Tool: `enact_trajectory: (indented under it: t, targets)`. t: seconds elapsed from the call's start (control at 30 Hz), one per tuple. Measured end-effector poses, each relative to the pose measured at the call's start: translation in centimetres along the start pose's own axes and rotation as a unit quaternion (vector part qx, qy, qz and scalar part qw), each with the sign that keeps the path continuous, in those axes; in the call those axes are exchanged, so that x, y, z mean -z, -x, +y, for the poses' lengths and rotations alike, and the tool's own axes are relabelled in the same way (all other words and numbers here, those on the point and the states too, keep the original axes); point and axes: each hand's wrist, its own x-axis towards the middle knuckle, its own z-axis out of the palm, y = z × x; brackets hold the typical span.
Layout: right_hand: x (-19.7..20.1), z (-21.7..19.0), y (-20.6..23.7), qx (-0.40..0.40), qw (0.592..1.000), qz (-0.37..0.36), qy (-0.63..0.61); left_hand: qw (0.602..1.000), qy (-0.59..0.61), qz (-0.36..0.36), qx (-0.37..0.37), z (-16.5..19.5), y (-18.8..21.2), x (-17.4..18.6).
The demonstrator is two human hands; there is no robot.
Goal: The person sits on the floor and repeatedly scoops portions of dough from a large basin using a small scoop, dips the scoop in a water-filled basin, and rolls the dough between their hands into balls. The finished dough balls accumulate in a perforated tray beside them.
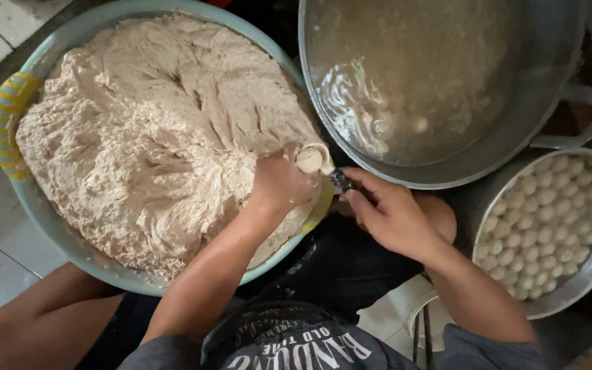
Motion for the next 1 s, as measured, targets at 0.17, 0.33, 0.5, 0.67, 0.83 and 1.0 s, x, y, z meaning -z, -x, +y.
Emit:
enact_trajectory:
  t: [0.17, 0.33, 0.5, 0.67, 0.83, 1.0]
  targets:
    - [1.1, 1.3, -1.3, -0.080, 0.988, -0.036, -0.124, 1.000, -0.024, -0.007, 0.004, 1.4, -0.2, 2.0]
    - [5.0, 4.3, -3.8, -0.045, 0.993, 0.106, 0.035, 0.995, -0.056, -0.028, 0.076, 2.8, 0.3, 3.5]
    - [8.6, 5.9, -6.2, 0.101, 0.939, 0.217, 0.246, 1.000, -0.001, 0.025, -0.017, 2.6, 0.6, 3.0]
    - [7.9, 4.1, -4.7, -0.038, 0.977, 0.193, 0.081, 0.997, 0.040, 0.060, 0.028, 1.0, 0.7, 0.8]
    - [2.5, 1.4, -1.2, -0.044, 0.999, 0.028, -0.010, 0.996, 0.024, 0.082, -0.008, -0.3, 0.7, -1.0]
    - [0.0, -0.5, -0.2, 0.052, 0.996, -0.006, 0.075, 0.997, 0.060, -0.030, 0.037, 0.1, 0.5, -0.1]
